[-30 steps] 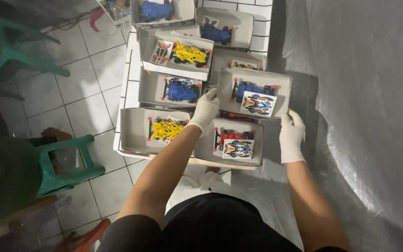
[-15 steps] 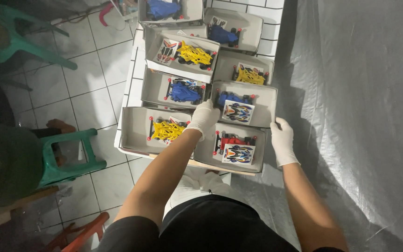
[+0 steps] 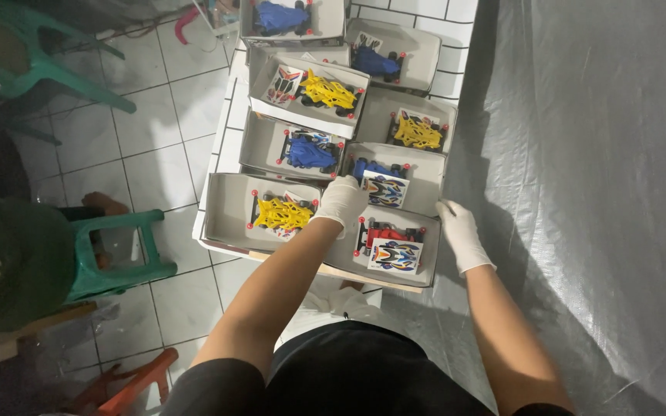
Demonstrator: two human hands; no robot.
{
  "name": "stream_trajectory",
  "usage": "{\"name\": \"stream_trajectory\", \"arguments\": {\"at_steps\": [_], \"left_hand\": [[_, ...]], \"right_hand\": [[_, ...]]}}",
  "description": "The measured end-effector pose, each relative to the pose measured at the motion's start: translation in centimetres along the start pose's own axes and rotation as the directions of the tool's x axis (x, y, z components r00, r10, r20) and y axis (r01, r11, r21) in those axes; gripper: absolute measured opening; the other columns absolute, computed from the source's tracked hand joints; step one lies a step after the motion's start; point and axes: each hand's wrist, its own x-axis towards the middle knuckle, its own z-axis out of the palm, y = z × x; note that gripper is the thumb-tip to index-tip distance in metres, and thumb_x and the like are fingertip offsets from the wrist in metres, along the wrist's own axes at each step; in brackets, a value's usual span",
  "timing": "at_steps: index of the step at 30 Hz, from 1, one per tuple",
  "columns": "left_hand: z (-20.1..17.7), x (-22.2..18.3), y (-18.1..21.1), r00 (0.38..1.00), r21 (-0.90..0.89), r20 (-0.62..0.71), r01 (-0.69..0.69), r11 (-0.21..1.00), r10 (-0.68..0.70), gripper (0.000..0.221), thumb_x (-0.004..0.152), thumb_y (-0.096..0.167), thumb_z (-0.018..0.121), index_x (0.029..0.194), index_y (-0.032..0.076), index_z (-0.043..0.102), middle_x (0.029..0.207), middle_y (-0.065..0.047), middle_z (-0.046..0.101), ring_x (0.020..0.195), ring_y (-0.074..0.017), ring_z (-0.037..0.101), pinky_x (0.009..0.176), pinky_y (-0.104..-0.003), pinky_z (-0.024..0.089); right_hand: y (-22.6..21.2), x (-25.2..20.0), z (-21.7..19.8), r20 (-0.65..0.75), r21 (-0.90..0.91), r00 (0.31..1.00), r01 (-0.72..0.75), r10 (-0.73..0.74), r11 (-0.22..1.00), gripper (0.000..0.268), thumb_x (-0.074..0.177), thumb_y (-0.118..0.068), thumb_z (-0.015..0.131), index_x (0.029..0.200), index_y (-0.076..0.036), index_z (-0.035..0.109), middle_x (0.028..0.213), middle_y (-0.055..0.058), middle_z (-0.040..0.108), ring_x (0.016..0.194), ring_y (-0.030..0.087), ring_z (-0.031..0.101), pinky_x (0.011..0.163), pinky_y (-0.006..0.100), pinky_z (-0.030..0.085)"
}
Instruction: Assembling a plastic toy car model kit, including unboxing components and snapping them onto the chassis.
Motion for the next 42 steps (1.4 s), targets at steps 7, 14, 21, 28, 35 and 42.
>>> {"name": "stream_trajectory", "arguments": {"at_steps": [7, 14, 21, 28, 35, 42], "left_hand": [[1.1, -0.9, 0.0, 0.999, -0.020, -0.025, -0.040, 0.999, 0.039, 0.042, 0.088, 0.026, 0.054, 0.115, -0.001, 0.071, 0.121, -0.023, 0.072, 0.115, -0.0376, 0.070, 0.099, -0.049, 0.057], [-0.4, -6.8, 0.2, 0.912, -0.020, -0.281, -0.317, 0.948, 0.299, 0.065, 0.084, 0.032, 0.071, 0.140, 0.002, 0.058, 0.134, -0.026, 0.062, 0.128, -0.0417, 0.060, 0.109, -0.048, 0.052], [-1.8, -16.2, -0.9, 0.894, -0.443, -0.395, -0.387, 0.809, 0.212, 0.069, 0.091, 0.036, 0.068, 0.153, 0.014, 0.044, 0.152, -0.022, 0.048, 0.142, -0.0417, 0.045, 0.118, -0.051, 0.039], [-1.9, -27.1, -6.8, 0.928, -0.691, -0.373, -0.288, 0.663, 0.014, 0.077, 0.097, 0.051, 0.050, 0.160, 0.013, 0.027, 0.170, -0.011, 0.021, 0.158, -0.0222, 0.015, 0.127, -0.039, 0.010], [-4.3, -42.9, -11.7, 0.980, -0.855, -0.189, -0.133, 0.501, -0.062, 0.083, 0.090, 0.058, 0.049, 0.161, 0.022, 0.025, 0.169, -0.001, 0.032, 0.156, -0.0146, 0.027, 0.125, -0.038, 0.020], [-0.2, -50.9, -14.5, 0.913, -0.930, -0.287, -0.193, 0.313, -0.289, 0.071, 0.097, 0.047, 0.047, 0.161, 0.021, 0.030, 0.168, -0.001, 0.036, 0.155, -0.0122, 0.031, 0.125, -0.032, 0.018]], "right_hand": [[1.1, 1.0, -0.1, 0.056, -0.074, 0.998, 0.000, 0.004, 0.997, 0.057, 0.100, -0.063, 0.055, 0.142, -0.025, 0.064, 0.142, 0.005, 0.063, 0.132, 0.035, 0.057, 0.112, 0.055, 0.040], [-6.7, -10.5, -1.0, -0.098, -0.014, 0.969, 0.225, -0.225, 0.974, 0.063, 0.104, -0.033, 0.054, 0.156, 0.000, 0.040, 0.158, 0.032, 0.038, 0.150, 0.043, 0.031, 0.124, 0.055, 0.024], [-10.8, -21.9, 2.9, 0.035, 0.503, 0.854, 0.434, -0.519, 0.747, 0.079, 0.098, -0.057, 0.054, 0.161, -0.016, 0.032, 0.166, 0.022, 0.027, 0.156, 0.036, 0.019, 0.128, 0.048, 0.014], [-9.3, -26.3, 7.0, 0.270, 0.534, 0.609, 0.550, -0.746, 0.642, 0.070, 0.103, -0.040, 0.040, 0.161, -0.004, 0.021, 0.168, 0.013, 0.028, 0.154, 0.022, 0.028, 0.124, 0.036, 0.026], [-11.0, -31.2, 6.8, 0.639, 0.672, 0.156, 0.364, -0.753, 0.645, 0.085, 0.097, -0.059, 0.042, 0.158, -0.002, 0.024, 0.164, 0.019, 0.032, 0.153, 0.030, 0.032, 0.124, 0.042, 0.028], [-9.7, -40.0, 10.4, 0.798, 0.468, 0.197, 0.393, -0.570, 0.791, 0.085, 0.089, -0.066, 0.040, 0.157, -0.014, 0.039, 0.163, 0.005, 0.046, 0.154, 0.024, 0.039, 0.119, 0.041, 0.030]]}}
